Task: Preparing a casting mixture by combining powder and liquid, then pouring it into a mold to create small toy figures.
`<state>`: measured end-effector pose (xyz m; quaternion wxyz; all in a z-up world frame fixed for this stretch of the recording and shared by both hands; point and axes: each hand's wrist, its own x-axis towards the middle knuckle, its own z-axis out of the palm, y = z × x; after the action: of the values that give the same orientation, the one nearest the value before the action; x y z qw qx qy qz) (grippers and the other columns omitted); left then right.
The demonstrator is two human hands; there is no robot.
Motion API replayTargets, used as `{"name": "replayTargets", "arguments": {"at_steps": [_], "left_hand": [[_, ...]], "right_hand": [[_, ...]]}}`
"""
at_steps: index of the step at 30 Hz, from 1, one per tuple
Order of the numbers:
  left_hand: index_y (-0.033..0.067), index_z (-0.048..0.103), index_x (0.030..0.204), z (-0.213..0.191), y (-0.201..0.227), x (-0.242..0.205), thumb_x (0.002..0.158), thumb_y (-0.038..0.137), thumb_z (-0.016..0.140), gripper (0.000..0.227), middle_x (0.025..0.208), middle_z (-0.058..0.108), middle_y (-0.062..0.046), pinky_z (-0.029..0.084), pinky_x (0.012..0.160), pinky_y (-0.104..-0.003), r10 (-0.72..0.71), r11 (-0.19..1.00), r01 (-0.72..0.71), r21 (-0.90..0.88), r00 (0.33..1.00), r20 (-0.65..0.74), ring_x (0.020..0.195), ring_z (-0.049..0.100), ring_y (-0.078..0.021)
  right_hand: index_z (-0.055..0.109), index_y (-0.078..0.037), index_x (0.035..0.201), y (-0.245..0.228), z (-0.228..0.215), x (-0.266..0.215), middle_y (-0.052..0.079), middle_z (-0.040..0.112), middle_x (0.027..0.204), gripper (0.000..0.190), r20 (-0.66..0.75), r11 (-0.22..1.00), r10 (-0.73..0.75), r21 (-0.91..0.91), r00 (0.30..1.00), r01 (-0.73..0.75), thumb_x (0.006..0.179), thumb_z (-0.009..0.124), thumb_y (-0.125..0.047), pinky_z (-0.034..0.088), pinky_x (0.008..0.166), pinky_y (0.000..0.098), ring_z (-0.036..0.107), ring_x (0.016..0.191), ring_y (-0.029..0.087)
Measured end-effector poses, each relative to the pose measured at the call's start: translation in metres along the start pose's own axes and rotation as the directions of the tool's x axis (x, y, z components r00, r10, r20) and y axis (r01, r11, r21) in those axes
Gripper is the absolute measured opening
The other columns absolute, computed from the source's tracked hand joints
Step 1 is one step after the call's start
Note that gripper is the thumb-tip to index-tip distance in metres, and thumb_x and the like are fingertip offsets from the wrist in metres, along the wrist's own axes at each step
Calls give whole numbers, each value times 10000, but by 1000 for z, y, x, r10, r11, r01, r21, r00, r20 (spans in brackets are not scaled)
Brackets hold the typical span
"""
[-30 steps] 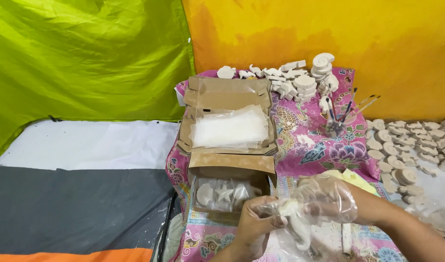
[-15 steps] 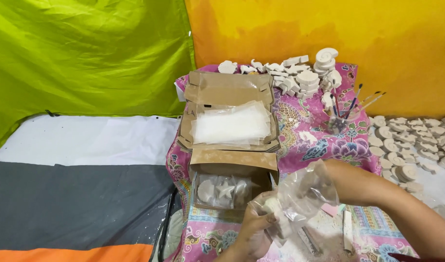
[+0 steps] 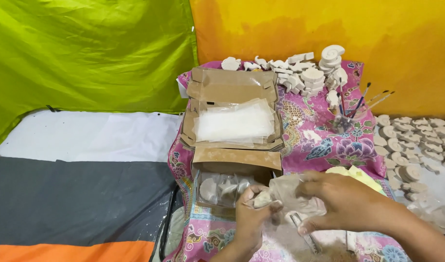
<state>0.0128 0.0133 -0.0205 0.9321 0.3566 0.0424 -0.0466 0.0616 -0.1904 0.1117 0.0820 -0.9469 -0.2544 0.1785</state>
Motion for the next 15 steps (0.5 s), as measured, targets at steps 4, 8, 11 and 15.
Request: {"name": "replayTargets", "arguments": {"at_steps": [4, 8, 11, 15], "left_hand": [[-76, 584, 1246, -13, -5, -1, 712, -50, 802, 578, 1008, 696, -197, 555, 813, -340, -11, 1000, 11, 15, 999, 32, 846, 674, -240], [-73, 562, 1235, -31, -13, -4, 728, -61, 773, 549, 972, 645, -220, 529, 527, -329, -132, 984, 138, -109, 989, 61, 736, 621, -259], [-41, 539, 1266, -42, -19, -3, 746, -71, 779, 574, 931, 646, -203, 546, 550, -332, -122, 979, 136, -152, 988, 99, 693, 610, -233], [14, 481, 1305, -45, -20, -1, 695, -25, 806, 692, 1160, 631, -234, 504, 952, -456, -151, 957, 161, -243, 987, 57, 1074, 631, -350]], "right_hand": [[768, -256, 781, 32, -5, 12, -141, 692, 883, 291, -34, 969, 45, -241, 998, -52, 892, 689, -513, 639, 730, 219, 696, 699, 43], [826, -138, 748, 44, -26, 0, -79, 772, 881, 229, -223, 967, 165, 231, 961, -112, 860, 715, -304, 606, 748, 230, 726, 768, 71], [891, -34, 775, 44, -12, -2, 25, 788, 1051, 158, -228, 785, 109, 617, 968, 57, 799, 774, -138, 606, 723, 334, 724, 854, 182], [881, -133, 1112, 28, 6, -6, 76, 327, 1640, 445, -136, 694, -296, 650, 946, 310, 668, 907, -149, 322, 1134, 535, 382, 1475, 345]]}}
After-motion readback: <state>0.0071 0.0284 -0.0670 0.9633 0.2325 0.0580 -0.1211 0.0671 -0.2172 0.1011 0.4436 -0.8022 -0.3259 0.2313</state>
